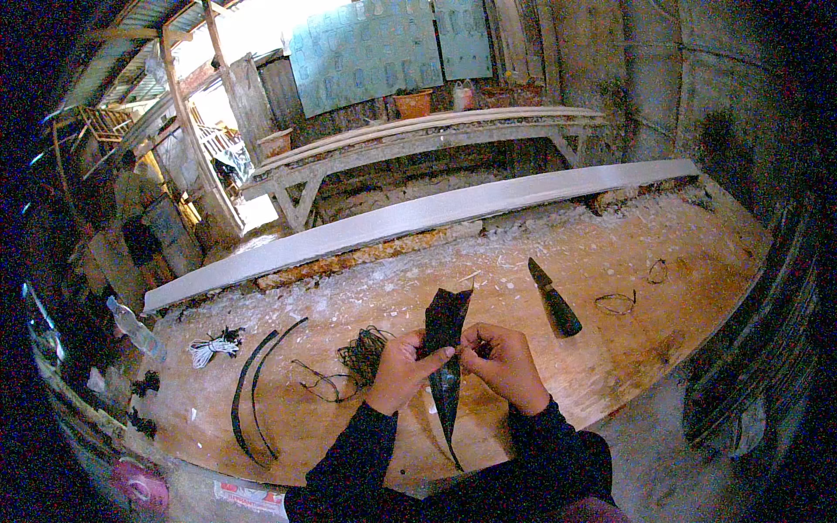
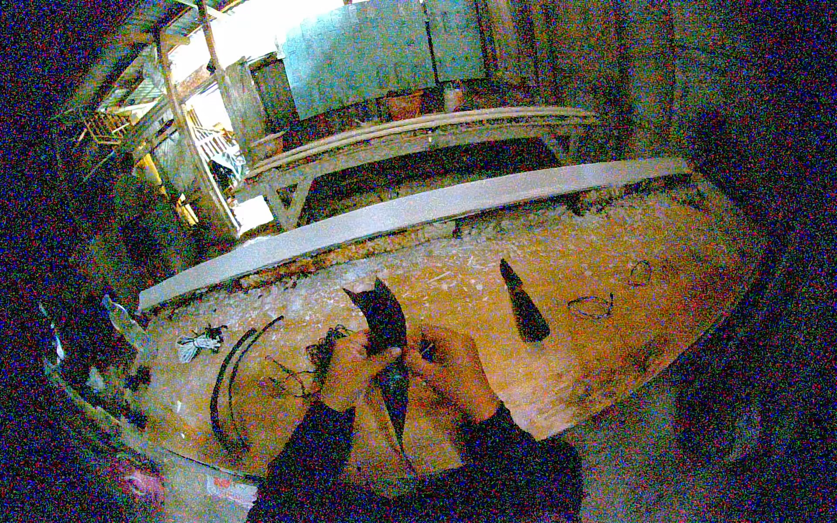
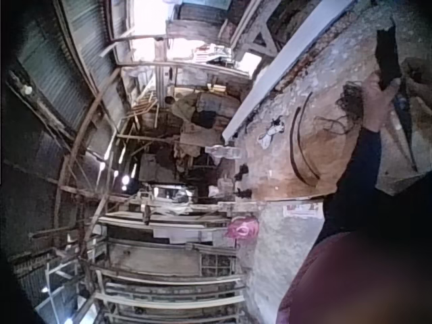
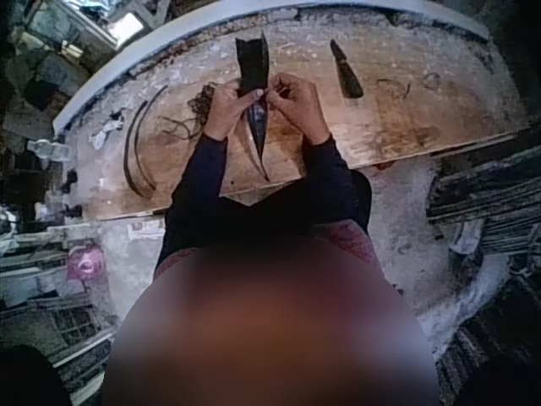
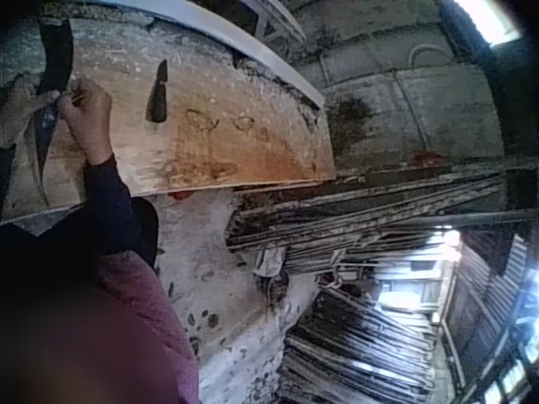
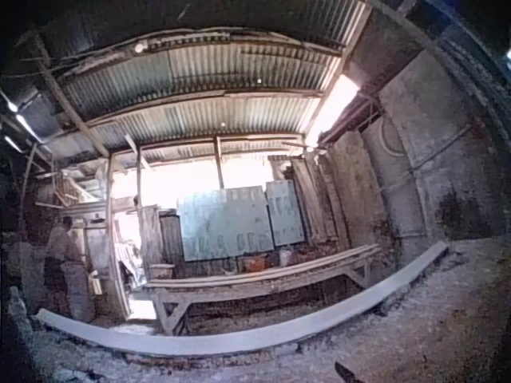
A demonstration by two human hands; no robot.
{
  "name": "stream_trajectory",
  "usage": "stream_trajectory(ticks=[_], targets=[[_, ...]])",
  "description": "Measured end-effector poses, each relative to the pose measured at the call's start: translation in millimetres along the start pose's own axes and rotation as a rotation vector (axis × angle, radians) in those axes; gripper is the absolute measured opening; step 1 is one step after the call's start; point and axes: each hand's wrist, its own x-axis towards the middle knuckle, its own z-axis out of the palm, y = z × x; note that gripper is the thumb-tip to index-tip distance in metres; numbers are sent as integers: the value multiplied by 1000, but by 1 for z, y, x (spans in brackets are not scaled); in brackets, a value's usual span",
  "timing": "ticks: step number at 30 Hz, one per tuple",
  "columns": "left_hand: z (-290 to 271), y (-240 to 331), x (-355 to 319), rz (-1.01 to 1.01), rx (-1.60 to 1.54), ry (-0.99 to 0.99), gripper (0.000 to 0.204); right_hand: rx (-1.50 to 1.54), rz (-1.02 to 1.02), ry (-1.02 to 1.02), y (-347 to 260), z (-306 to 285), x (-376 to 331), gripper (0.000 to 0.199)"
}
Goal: The person assembles small black cable-like components by hand, repeatedly bending, twisting, and joining pieces into loops or bundles on a wooden workbench. A second person in the background wipes a long white board with a cloth. The camera wearer handles the cables one at a time, occasionally picking up and setting down pieces.
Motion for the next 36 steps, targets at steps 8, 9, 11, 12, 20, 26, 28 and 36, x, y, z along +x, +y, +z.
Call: stream_trajectory(ticks=[8,9,11,12,20,26,28,36], targets=[[-3,-14,2,124,47,-75,18,-31,-9,10,-5,3,-1,5],[-2,-16,2,115,77,-70,18,-38,-19,17,-6,3,-1,5],[-2,-17,2,193,55,-71,19,-53,-40,32,-8,3,-2,6],[-2,-18,2,207,70,-63,20,-52,-24,33,-10,4,-3,6],[-6,-22,2,216,42,-129,20,-228,-79,90,-14,8,-4,7],[-7,-30,7,30,-159,-217,22,-80,-12,83,-11,4,-2,6],[-9,-29,7,-34,-181,-219,22,-95,-10,31,-11,-1,-1,5],[-6,-22,3,-79,-311,-186,22,102,182,-97,-21,-9,-3,9]])
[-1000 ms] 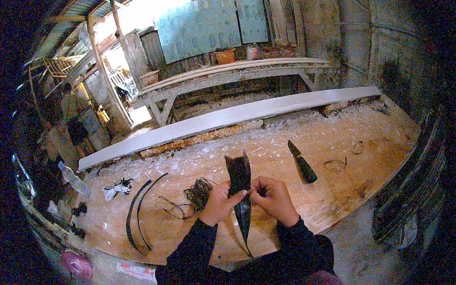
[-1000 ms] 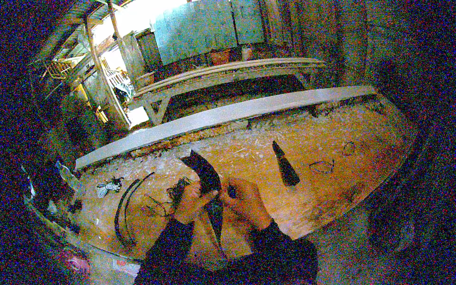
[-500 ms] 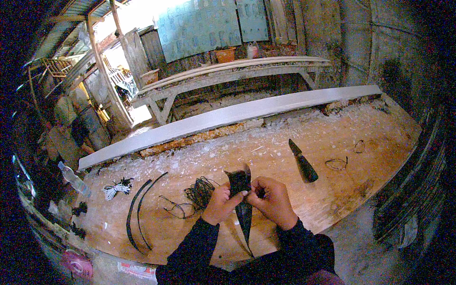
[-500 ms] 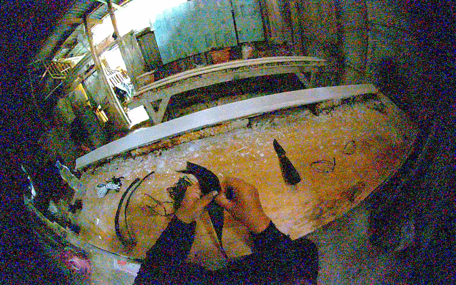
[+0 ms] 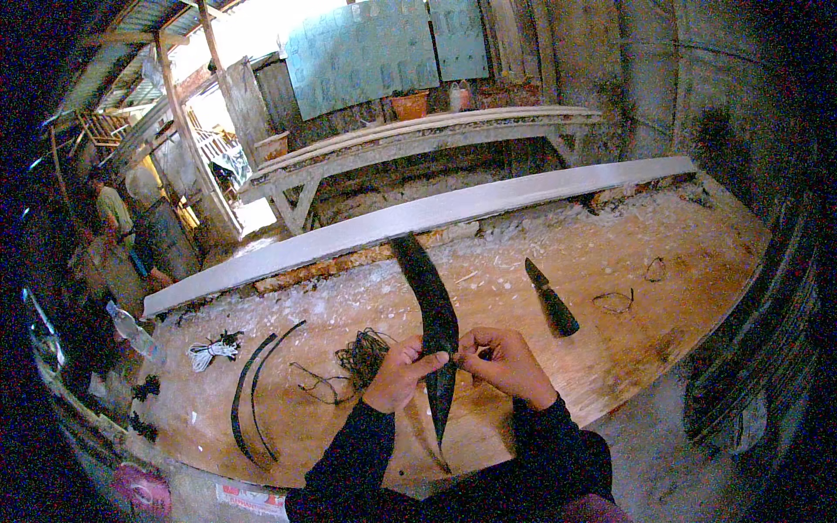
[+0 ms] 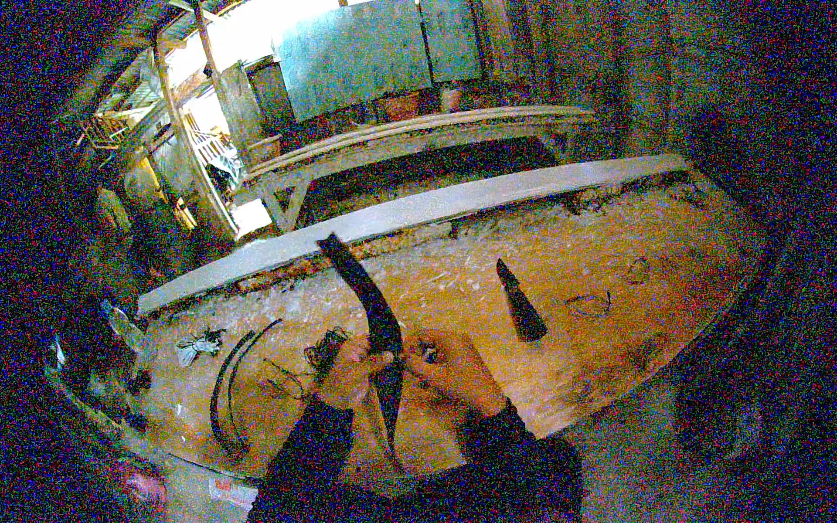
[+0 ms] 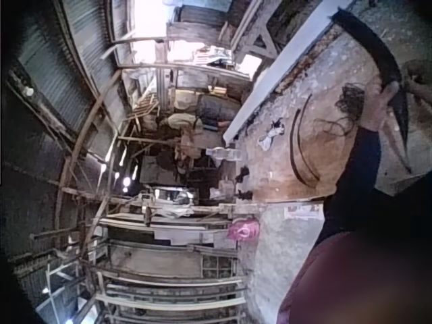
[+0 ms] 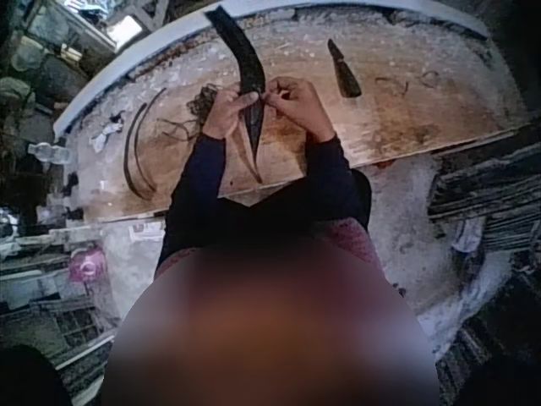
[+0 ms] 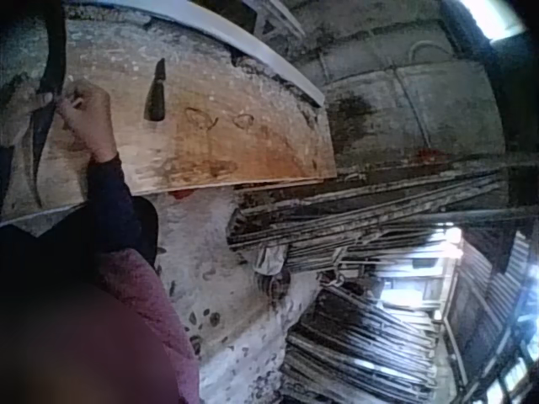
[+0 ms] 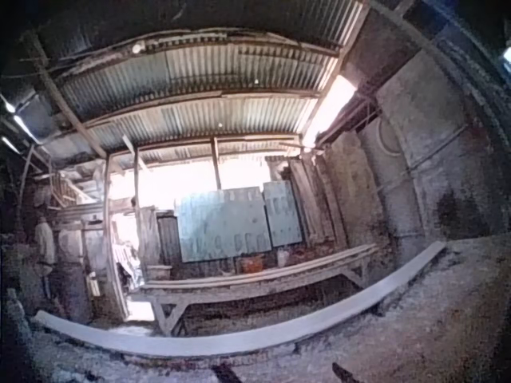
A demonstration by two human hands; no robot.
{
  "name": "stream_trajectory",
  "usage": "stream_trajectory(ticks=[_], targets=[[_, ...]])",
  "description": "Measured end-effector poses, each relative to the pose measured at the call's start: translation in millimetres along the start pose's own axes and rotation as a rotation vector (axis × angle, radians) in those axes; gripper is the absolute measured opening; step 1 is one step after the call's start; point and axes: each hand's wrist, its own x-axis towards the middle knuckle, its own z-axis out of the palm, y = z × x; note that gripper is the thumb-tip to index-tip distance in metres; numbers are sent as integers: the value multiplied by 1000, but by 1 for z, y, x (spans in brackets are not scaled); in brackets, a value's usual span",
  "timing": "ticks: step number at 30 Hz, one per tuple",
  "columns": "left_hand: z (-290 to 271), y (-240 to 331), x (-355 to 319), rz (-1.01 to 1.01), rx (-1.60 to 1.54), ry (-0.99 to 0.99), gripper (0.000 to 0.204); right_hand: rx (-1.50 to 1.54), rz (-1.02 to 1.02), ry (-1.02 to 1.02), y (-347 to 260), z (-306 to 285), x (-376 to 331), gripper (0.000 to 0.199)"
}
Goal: The person assembles small black cable-like components by hand, repeatedly bending, twisting, and joining pieces into loops or bundles on a wooden workbench. A second person in the background wipes a long white board with a cloth. The camera wearer handles the cables one at a time, occasionally picking up and setting down pieces.
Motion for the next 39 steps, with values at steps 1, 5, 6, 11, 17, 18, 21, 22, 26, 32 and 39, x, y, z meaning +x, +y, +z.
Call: stream_trajectory(ticks=[1,5,6,11,17,18,21,22,26,32,39], targets=[[0,-1,0,-1,-39,-26,22,10,6,-20,0,-2,0,9],[4,-2,-1,-14,4,3,21,-66,-13,6,2,-4,1,10],[6,-2,-2,-4,39,23,20,-70,-21,-1,4,-4,1,11],[9,2,-25,107,-50,298,20,-566,-126,98,17,-9,3,18],[-21,34,-68,473,-557,650,21,-876,117,-88,29,-20,6,24],[-29,46,-79,570,-500,722,19,-883,54,-83,28,-21,5,24],[-57,87,-124,816,-477,677,16,-923,127,-118,23,-25,0,26],[-68,103,-139,864,-572,489,16,-895,183,-145,20,-27,-2,25],[-101,140,-181,831,-423,422,16,-989,198,-128,18,-28,-1,24],[-61,119,-150,487,-253,764,15,-867,132,-17,34,-28,4,26],[-2,34,-23,53,-92,413,11,-387,-67,132,21,-19,7,24]])
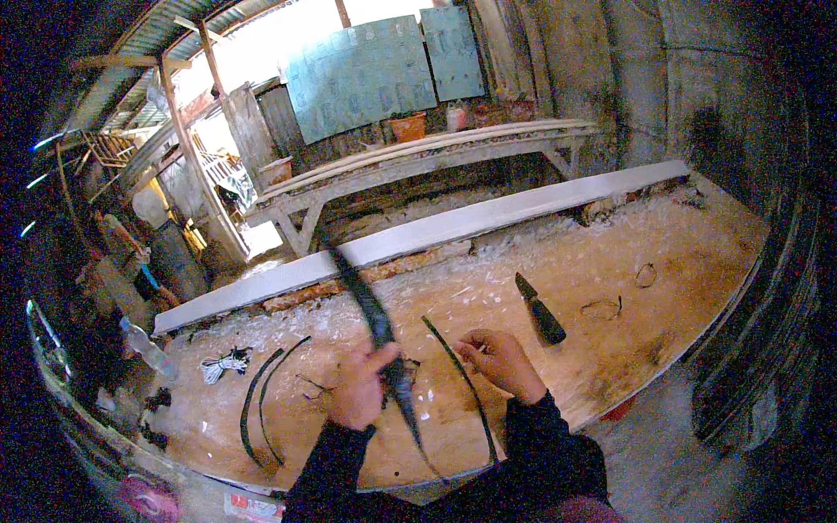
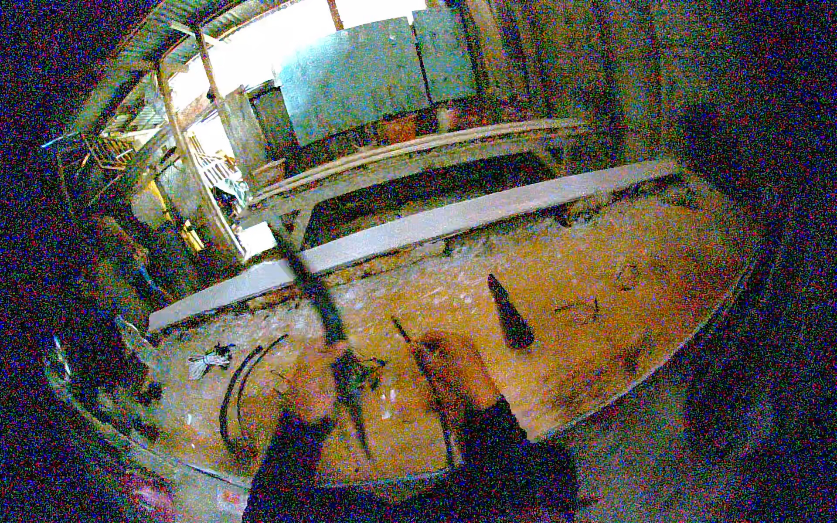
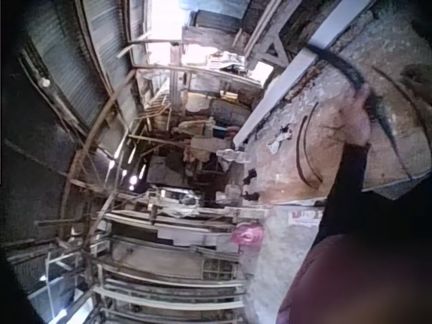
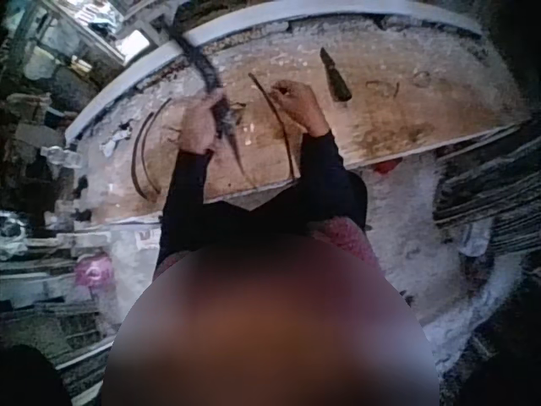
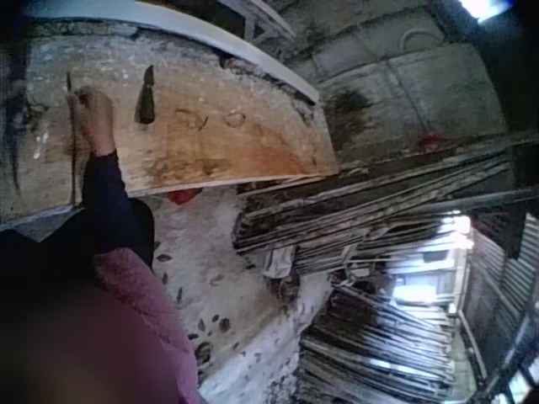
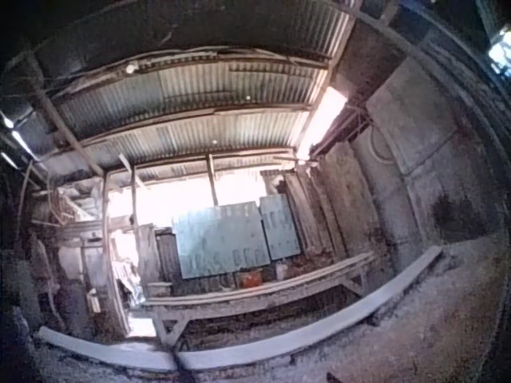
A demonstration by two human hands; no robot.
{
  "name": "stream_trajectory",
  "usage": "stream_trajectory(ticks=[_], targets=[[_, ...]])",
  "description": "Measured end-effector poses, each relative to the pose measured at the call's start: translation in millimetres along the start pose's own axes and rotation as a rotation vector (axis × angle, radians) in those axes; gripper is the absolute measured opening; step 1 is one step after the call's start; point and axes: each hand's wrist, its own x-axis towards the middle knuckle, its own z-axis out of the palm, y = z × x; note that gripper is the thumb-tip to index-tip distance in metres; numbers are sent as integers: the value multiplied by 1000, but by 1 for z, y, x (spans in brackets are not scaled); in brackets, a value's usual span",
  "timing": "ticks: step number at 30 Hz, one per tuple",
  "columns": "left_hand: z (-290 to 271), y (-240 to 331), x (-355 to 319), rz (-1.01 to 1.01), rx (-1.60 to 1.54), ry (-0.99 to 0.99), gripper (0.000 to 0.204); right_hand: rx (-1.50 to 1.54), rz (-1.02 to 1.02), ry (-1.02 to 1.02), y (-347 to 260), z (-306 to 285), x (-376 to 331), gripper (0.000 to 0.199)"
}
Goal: The person assembles small black cable-like components by hand, repeatedly bending, twisting, and joining pieces into loops or bundles on a wooden workbench. A second person in the background wipes a long white board with a cloth. The camera wearer handles the cables one at a time, occasionally picking up and setting down pieces.
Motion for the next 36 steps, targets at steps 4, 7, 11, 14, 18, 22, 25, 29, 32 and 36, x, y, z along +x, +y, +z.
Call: stream_trajectory(ticks=[4,7,11,14,18,22,25,29,32,36], targets=[[35,-22,20,-44,126,-240,16,495,43,-139,-17,0,-3,24],[42,-30,24,80,133,-301,20,504,74,-112,-19,-2,-1,18],[32,-34,20,80,131,-379,21,498,134,-158,-9,-5,-2,12],[28,-36,18,59,165,-351,21,463,95,-159,-4,-1,1,11],[31,-37,16,67,139,-279,16,433,195,-145,-7,0,0,10],[32,-37,13,139,217,-216,10,431,130,-94,-12,2,-3,8],[31,-38,11,159,216,-197,8,406,87,-53,-14,6,-2,6],[29,-36,12,187,325,-178,9,410,13,-14,-17,9,-4,5],[28,-33,12,160,406,-154,11,295,9,10,-19,7,-5,5],[28,-31,13,148,286,-258,13,182,-97,7,-18,2,-3,7]])
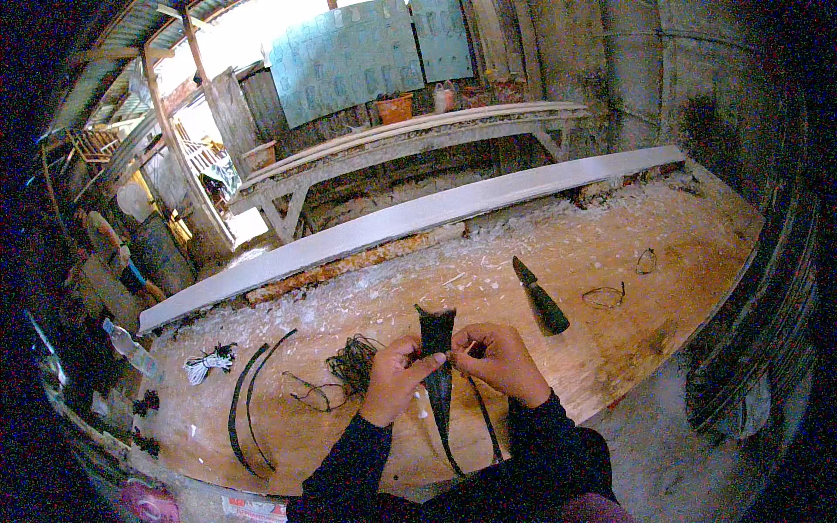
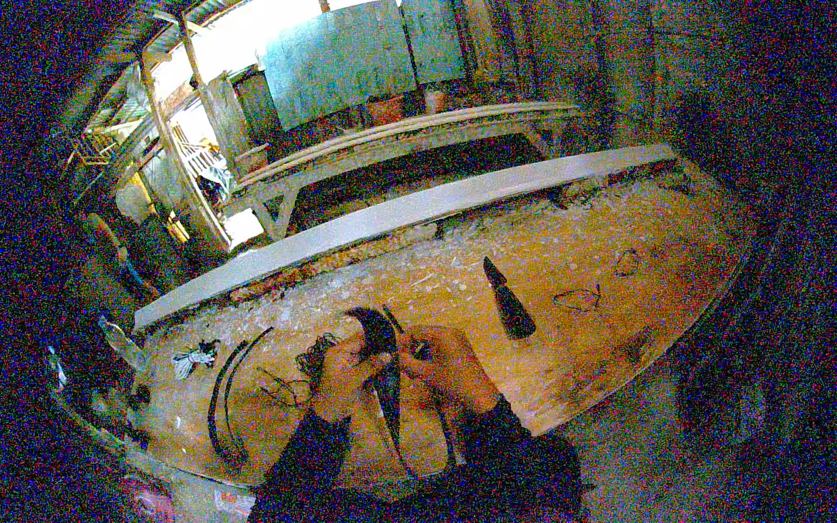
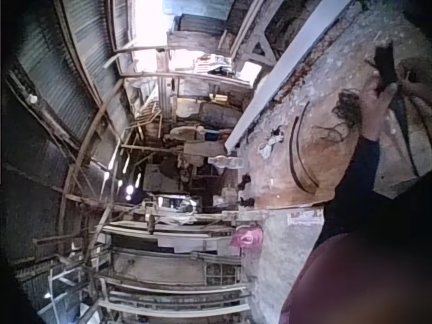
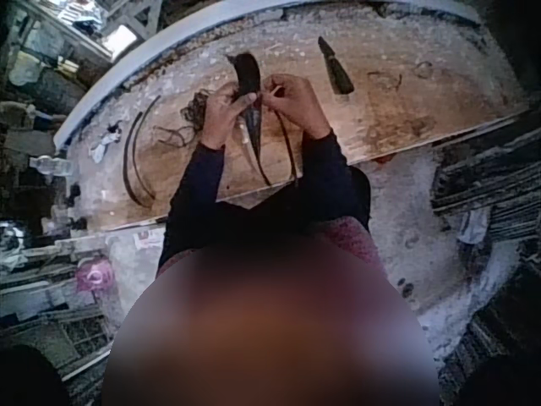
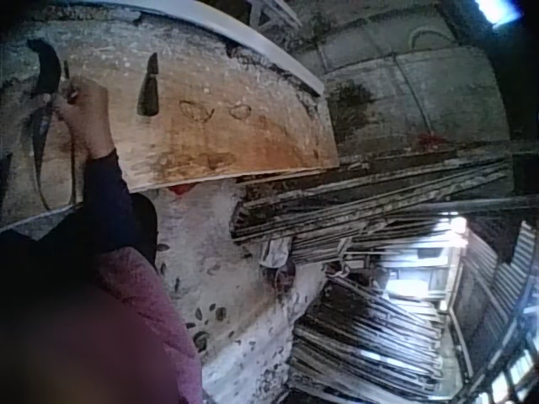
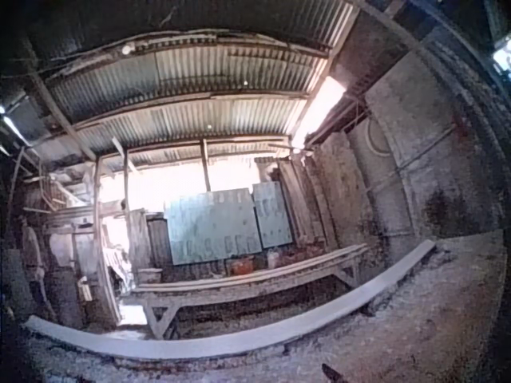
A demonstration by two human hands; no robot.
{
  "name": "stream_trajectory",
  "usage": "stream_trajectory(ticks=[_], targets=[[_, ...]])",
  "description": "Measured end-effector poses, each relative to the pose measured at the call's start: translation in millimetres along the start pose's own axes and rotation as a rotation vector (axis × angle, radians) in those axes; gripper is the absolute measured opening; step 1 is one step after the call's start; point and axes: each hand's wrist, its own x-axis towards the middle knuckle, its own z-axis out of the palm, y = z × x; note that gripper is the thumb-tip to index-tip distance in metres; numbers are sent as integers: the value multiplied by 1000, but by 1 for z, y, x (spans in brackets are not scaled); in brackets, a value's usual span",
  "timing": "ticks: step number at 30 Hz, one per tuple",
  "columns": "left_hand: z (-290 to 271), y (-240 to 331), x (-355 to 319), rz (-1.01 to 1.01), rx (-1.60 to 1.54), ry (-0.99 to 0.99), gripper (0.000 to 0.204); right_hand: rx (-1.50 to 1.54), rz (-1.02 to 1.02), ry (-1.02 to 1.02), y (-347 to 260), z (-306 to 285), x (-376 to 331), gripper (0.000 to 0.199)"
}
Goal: The person assembles small black cable-like components by hand, repeatedly bending, twisting, and joining pieces into loops or bundles on a wooden workbench. A second person in the background wipes a long white board with a cloth. The camera wearer handles the cables one at a time, occasionally picking up and setting down pieces.
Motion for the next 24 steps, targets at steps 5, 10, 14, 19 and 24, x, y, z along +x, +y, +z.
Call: stream_trajectory(ticks=[5,10,14,19,24], targets=[[-1,1,0,46,98,-16,14,-17,57,-49,4,2,1,10],[-1,4,-1,76,121,-10,13,32,43,-75,3,2,1,10],[-2,2,-3,31,26,-44,14,136,41,-77,1,3,-1,9],[-8,-8,4,131,66,-131,18,1,-32,7,-2,8,-1,9],[-7,-12,2,49,-62,-141,20,-122,-106,37,-5,7,0,10]])
